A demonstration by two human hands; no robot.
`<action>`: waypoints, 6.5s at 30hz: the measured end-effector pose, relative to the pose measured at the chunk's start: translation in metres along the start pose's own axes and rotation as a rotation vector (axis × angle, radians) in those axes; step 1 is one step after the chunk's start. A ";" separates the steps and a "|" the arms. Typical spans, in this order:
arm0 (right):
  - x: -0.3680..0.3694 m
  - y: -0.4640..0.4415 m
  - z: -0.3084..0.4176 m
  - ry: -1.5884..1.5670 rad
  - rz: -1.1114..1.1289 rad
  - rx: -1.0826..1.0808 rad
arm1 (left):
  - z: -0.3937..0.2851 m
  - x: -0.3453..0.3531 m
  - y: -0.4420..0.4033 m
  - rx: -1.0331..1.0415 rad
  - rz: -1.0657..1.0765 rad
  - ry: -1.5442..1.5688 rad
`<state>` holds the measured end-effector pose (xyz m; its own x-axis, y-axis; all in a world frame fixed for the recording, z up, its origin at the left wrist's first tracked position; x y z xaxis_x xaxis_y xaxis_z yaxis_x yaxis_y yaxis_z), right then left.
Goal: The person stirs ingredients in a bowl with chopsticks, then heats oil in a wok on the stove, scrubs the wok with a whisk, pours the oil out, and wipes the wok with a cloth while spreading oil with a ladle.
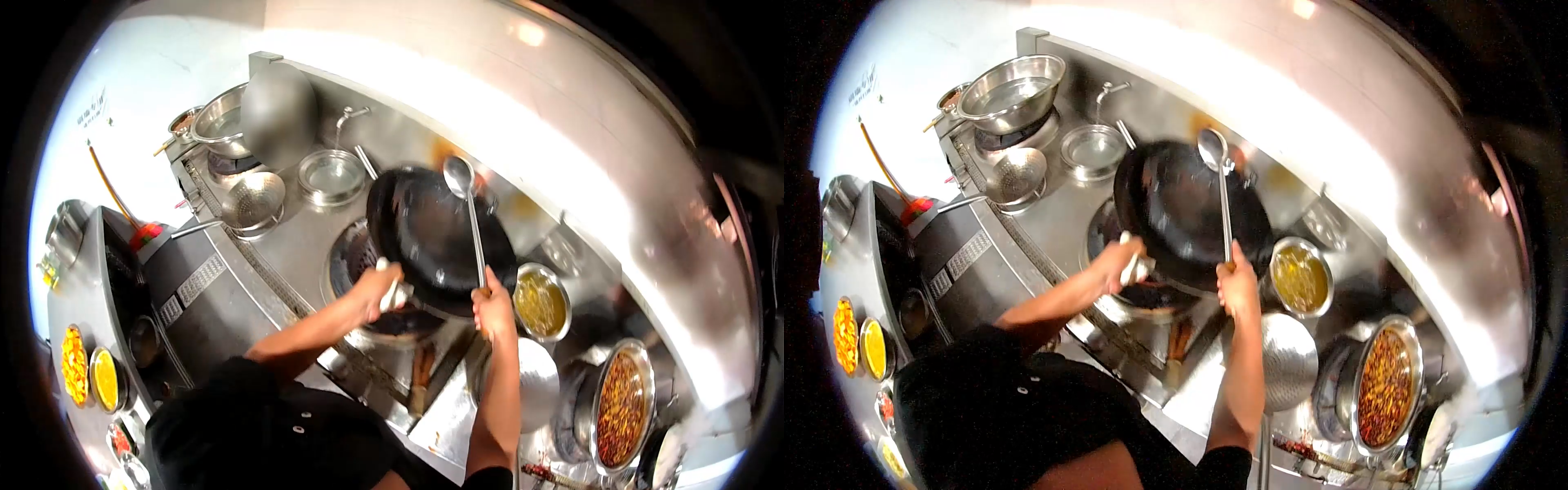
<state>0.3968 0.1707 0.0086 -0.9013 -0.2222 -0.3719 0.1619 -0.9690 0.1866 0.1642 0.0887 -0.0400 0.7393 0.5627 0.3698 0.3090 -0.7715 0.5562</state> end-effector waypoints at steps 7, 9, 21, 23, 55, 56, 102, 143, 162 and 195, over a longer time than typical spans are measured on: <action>0.231 -0.020 0.087 -0.322 0.098 0.091 | 0.011 -0.171 -0.066 -0.393 0.137 -0.492; 0.304 -0.057 0.100 -0.303 0.189 0.087 | 0.028 -0.186 -0.095 -0.382 0.376 -0.232; 0.541 -0.202 0.045 -1.321 0.506 1.063 | 0.013 -0.437 -0.112 -0.307 0.390 -0.346; 0.539 -0.169 0.025 -1.220 1.007 0.470 | -0.013 -0.538 -0.093 -0.397 0.184 -0.342; 0.462 -0.015 0.051 -1.695 0.582 0.475 | 0.054 -0.777 -0.092 -0.442 -0.447 -0.346; 0.484 -0.033 0.045 -1.586 0.556 0.415 | 0.045 -0.769 -0.089 -0.416 -0.432 -0.357; 0.219 -0.144 -0.094 0.895 0.367 -0.408 | 0.035 -0.214 -0.137 0.022 -0.244 -0.523; 0.225 -0.114 -0.023 0.655 0.857 0.143 | 0.056 -0.204 -0.125 0.004 -0.152 -0.569; 0.274 -0.151 -0.083 0.806 0.316 -0.270 | 0.044 -0.367 -0.143 -0.110 -0.081 -1.530; 0.210 -0.259 -0.070 1.230 -0.011 -0.213 | -0.012 -0.362 -0.105 0.126 -0.168 -0.867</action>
<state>0.1938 0.3676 -0.1819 0.0517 -0.0562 -0.9971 0.3220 -0.9442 0.0699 -0.1435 -0.0307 -0.2231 0.8553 0.2885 -0.4303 0.4796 -0.7550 0.4472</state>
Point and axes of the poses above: each hand's wrist, its own y-axis away from the middle knuckle, its own x-axis out of the palm, z = x × y, the point moved 3 cm from there along -y, towards the middle knuckle, and after that the axes turned 8 degrees about -z, right-handed, at the moved point
